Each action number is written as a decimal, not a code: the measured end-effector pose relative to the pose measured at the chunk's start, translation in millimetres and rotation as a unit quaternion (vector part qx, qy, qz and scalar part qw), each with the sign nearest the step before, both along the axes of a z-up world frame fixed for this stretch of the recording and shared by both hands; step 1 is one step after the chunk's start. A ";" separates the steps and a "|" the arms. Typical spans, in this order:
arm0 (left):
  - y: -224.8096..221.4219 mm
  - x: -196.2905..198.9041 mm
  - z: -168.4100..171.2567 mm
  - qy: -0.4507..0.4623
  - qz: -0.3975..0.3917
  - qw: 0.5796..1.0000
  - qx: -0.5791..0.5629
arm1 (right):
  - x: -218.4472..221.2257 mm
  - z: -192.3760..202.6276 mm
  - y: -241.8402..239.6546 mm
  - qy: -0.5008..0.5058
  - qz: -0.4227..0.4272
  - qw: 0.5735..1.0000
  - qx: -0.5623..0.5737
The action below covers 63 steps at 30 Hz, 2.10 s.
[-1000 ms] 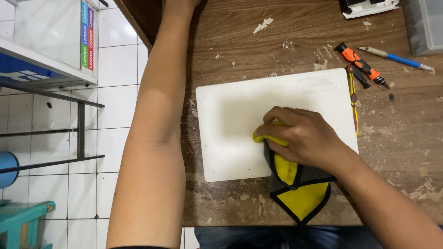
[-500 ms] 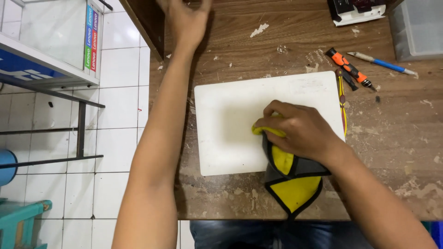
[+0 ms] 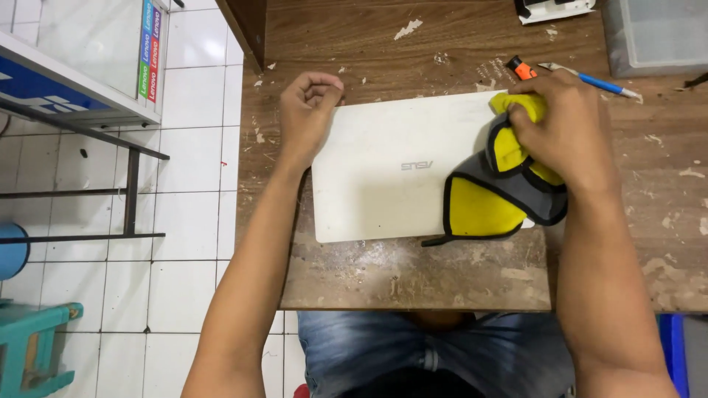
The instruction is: The person wipes the exterior case of a white laptop with a yellow and black cloth, cleaning the lid and the base.
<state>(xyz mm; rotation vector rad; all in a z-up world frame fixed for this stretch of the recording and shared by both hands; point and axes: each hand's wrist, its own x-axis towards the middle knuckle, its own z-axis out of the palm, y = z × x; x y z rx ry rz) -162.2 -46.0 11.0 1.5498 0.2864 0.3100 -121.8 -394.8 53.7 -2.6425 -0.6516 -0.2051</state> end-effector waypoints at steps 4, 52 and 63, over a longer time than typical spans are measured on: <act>-9.3 -0.2 -5.0 -0.011 0.005 1.000 0.001 | 6.1 -0.7 -5.6 0.009 -0.045 0.999 -0.026; 1.7 26.1 -30.9 -0.015 -0.199 0.931 -0.307 | -78.0 0.9 186.4 0.008 0.448 0.892 -0.056; 4.0 19.7 -16.5 -0.028 -0.201 0.949 -0.240 | -121.0 7.8 150.3 0.024 0.521 0.852 -0.045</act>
